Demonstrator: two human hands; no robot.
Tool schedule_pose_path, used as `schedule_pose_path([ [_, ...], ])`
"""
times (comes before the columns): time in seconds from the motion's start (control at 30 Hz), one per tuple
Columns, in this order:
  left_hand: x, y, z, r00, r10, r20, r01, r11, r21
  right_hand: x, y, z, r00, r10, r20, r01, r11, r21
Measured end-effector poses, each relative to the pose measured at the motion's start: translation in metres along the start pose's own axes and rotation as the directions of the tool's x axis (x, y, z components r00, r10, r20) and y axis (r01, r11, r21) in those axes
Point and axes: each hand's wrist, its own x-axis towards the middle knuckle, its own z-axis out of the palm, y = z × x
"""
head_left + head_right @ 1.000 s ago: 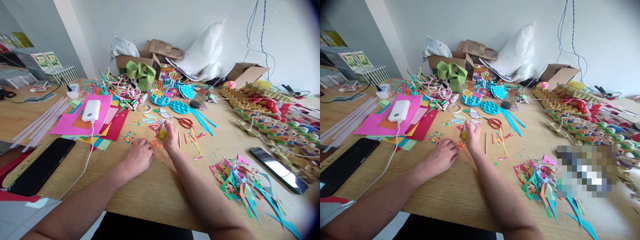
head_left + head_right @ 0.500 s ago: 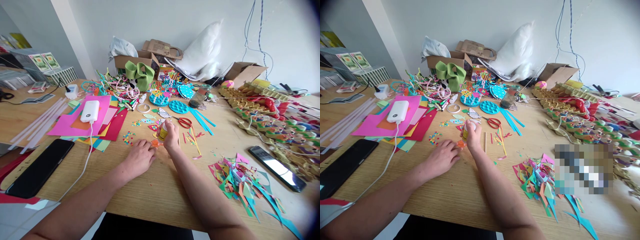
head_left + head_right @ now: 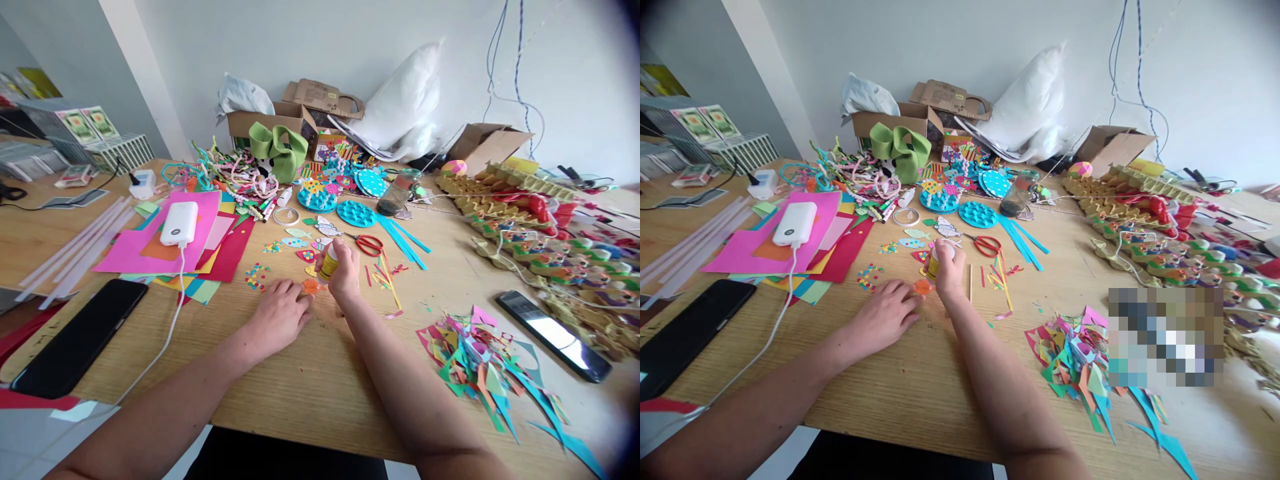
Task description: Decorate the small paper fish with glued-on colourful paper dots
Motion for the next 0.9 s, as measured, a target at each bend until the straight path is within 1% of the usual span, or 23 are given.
schedule_pose_path([
  [0.2, 0.000, 0.001, 0.002, 1.000, -0.003, 0.018, 0.002, 1.000, 0.019, 0.002, 0.001, 0.001, 0.999, 0.023, -0.048, -0.021, 0.999, 0.038],
  [0.37, 0.001, 0.002, 0.001, 1.000, -0.003, 0.018, 0.003, 1.000, 0.023, 0.003, 0.005, 0.002, 0.996, -0.023, -0.087, 0.027, 0.998, 0.054],
  [0.5, 0.000, 0.002, 0.001, 1.000, -0.005, 0.017, 0.004, 1.000, 0.025, 0.005, 0.005, 0.003, 0.994, -0.045, -0.097, 0.052, 0.996, 0.069],
  [0.73, 0.000, 0.002, 0.001, 1.000, -0.002, 0.024, 0.001, 1.000, 0.029, 0.006, 0.004, 0.004, 0.996, -0.015, -0.093, 0.020, 0.998, 0.051],
  [0.9, -0.001, 0.002, 0.002, 0.999, -0.007, 0.031, 0.006, 0.999, 0.039, 0.005, 0.010, 0.005, 0.994, -0.041, -0.097, 0.049, 0.995, 0.086],
])
